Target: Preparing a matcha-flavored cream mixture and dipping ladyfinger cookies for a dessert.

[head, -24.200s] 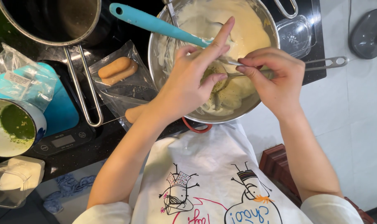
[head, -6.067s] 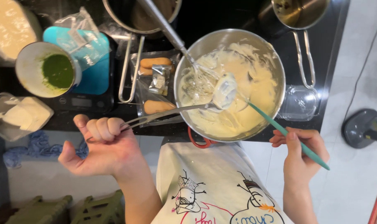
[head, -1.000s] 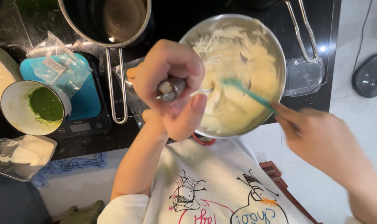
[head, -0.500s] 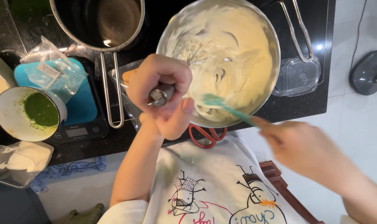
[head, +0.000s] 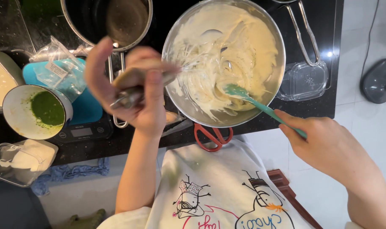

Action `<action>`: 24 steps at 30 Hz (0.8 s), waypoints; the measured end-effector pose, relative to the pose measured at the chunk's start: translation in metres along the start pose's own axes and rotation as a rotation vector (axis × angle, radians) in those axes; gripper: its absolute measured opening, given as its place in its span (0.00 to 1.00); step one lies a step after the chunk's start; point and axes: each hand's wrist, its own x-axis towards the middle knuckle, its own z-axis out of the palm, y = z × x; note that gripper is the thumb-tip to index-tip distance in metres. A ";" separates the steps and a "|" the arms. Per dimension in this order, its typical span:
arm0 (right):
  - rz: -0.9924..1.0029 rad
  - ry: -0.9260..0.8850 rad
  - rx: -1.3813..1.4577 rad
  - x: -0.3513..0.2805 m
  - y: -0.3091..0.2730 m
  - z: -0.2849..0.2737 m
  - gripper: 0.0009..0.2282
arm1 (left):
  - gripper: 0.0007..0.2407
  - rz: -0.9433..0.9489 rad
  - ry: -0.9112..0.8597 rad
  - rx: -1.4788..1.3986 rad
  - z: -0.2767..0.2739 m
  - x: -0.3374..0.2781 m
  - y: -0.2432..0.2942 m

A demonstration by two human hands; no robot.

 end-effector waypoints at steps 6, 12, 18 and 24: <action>0.061 -0.053 -0.023 -0.003 -0.005 -0.006 0.19 | 0.23 -0.045 -0.428 0.432 -0.002 -0.004 -0.012; -0.141 0.080 0.065 0.000 0.015 0.004 0.21 | 0.22 0.024 -0.467 0.702 0.006 -0.009 -0.009; -0.320 0.334 0.153 -0.002 0.028 -0.006 0.16 | 0.24 -0.142 -0.442 0.667 0.011 -0.001 0.017; -0.268 0.363 0.497 0.012 0.014 -0.034 0.10 | 0.22 -0.022 -0.666 0.613 0.013 0.003 0.026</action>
